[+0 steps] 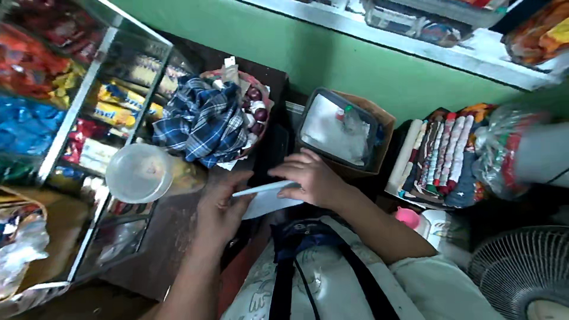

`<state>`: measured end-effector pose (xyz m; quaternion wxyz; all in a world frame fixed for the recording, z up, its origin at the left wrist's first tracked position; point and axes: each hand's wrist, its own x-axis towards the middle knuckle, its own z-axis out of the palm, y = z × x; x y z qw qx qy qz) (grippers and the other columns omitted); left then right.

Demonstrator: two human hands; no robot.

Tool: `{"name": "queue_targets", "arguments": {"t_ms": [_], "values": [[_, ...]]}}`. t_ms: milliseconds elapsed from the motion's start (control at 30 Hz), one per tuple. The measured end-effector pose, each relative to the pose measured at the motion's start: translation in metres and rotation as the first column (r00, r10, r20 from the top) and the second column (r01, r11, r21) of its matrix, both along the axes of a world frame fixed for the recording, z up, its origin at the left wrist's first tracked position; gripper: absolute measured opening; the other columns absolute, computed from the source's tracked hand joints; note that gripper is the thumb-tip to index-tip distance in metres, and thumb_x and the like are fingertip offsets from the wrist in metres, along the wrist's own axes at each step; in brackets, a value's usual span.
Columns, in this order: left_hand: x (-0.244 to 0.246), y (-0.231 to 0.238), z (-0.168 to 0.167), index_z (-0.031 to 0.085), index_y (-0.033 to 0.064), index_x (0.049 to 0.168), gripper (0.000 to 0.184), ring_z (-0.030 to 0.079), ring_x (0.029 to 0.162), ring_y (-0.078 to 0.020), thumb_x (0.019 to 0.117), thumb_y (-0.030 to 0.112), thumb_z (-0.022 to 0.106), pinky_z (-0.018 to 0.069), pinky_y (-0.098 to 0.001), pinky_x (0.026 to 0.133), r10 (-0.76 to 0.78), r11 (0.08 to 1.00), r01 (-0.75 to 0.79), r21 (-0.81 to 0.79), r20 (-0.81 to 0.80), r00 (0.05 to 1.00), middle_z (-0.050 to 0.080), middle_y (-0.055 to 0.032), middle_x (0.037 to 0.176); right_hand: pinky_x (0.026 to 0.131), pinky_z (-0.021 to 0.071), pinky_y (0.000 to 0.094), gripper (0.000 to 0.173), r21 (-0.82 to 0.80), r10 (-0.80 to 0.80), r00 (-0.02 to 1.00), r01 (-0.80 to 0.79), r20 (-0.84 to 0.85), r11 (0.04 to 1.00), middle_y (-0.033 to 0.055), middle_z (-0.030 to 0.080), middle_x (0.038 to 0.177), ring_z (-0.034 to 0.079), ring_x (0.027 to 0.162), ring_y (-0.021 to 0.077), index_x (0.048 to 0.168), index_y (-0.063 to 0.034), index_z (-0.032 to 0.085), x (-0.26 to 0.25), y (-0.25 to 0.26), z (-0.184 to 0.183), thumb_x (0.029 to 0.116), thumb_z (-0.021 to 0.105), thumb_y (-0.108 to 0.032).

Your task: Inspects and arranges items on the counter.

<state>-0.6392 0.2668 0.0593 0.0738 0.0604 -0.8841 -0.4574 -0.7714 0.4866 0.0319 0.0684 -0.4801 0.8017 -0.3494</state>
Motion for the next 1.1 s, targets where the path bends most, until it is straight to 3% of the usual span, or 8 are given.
{"name": "queue_targets", "arguments": {"t_ms": [133,367,433,533,667,800,1000,1100], "values": [[-0.033,0.018,0.001,0.066,0.0056,0.129,0.035,0.068,0.089,-0.0046,0.0946,0.012,0.070,0.0590,-0.0256,0.082,-0.099,0.995,0.100,0.024,-0.062,0.993,0.072,-0.0034,0.107,0.083,0.0590,0.0480,0.024,0.025,0.026,0.991,-0.029,0.130,0.999,0.0071,0.076,0.098,0.073,0.092,0.0226,0.106,-0.0085,0.076,-0.019,0.028,-0.008,0.1035,0.059,-0.025],[-0.085,0.043,-0.023,0.052,0.0103,0.144,0.061,0.073,0.086,-0.0103,0.0884,0.008,0.076,0.0626,-0.0279,0.077,0.004,0.954,-0.089,0.286,0.283,0.959,0.075,-0.0039,0.104,0.084,0.0579,0.0472,0.028,0.080,-0.313,0.864,0.307,0.393,0.948,0.0128,0.073,0.095,0.071,0.089,0.0240,0.105,-0.0008,0.074,-0.051,0.113,-0.045,0.1058,0.056,-0.022],[-0.100,0.056,-0.033,0.060,0.0056,0.133,0.046,0.074,0.088,-0.0105,0.0899,0.008,0.075,0.0630,-0.0300,0.079,0.026,0.955,-0.136,0.264,0.380,0.925,0.075,-0.0057,0.104,0.081,0.0569,0.0462,0.030,0.099,-0.382,0.783,0.386,0.490,0.917,0.0134,0.071,0.091,0.068,0.084,0.0234,0.104,-0.0002,0.072,-0.067,0.126,-0.054,0.1072,0.054,-0.024],[-0.131,0.070,-0.045,0.067,0.0023,0.121,0.029,0.072,0.085,-0.0096,0.0936,0.011,0.073,0.0612,-0.0313,0.079,0.127,0.975,-0.185,0.120,0.381,0.916,0.074,-0.0074,0.101,0.099,0.0528,0.0515,0.038,0.230,-0.551,0.646,0.516,0.529,0.825,0.0187,0.071,0.117,0.068,0.110,0.0295,0.124,-0.0017,0.069,-0.101,0.140,-0.084,0.1099,0.048,-0.030],[-0.185,0.083,-0.066,0.056,0.0047,0.139,0.039,0.073,0.089,-0.0206,0.1014,0.014,0.064,0.0627,-0.0421,0.079,0.179,0.972,-0.229,0.061,0.444,0.878,0.070,-0.0157,0.115,0.102,0.0493,0.0629,0.066,0.559,-0.766,0.564,0.544,0.308,0.626,0.0227,0.051,0.148,0.054,0.129,0.0458,0.155,-0.0149,0.044,-0.139,0.150,-0.148,0.0962,0.071,-0.030],[-0.229,0.103,-0.099,0.048,0.0102,0.146,0.044,0.072,0.094,-0.0314,0.1045,0.017,0.059,0.0611,-0.0530,0.081,0.225,0.964,-0.266,-0.020,0.599,0.769,0.067,-0.0200,0.121,0.095,0.0517,0.0635,0.090,0.690,-0.795,0.562,0.482,0.229,0.540,0.0236,0.051,0.148,0.057,0.126,0.0474,0.164,-0.0282,0.026,-0.148,0.147,-0.174,0.0892,0.076,-0.030],[-0.262,0.136,-0.136,0.042,0.0125,0.153,0.052,0.065,0.115,-0.0435,0.1034,0.016,0.058,0.0517,-0.0659,0.096,0.213,0.975,-0.103,-0.199,0.684,0.698,0.064,-0.0248,0.131,0.091,0.0529,0.0627,0.088,0.599,-0.834,0.490,0.597,0.255,0.534,0.0191,0.062,0.135,0.063,0.117,0.0420,0.162,-0.0263,0.031,-0.144,0.161,-0.143,0.0870,0.077,-0.028],[-0.276,0.150,-0.152,0.042,0.0127,0.154,0.052,0.064,0.116,-0.0468,0.1038,0.016,0.057,0.0503,-0.0678,0.096,0.166,0.977,-0.012,-0.213,0.722,0.672,0.063,-0.0270,0.132,0.090,0.0537,0.0619,0.086,0.520,-0.771,0.571,0.585,0.280,0.622,0.0192,0.060,0.136,0.063,0.117,0.0410,0.160,-0.0223,0.034,-0.138,0.163,-0.133,0.0864,0.077,-0.027]]}}
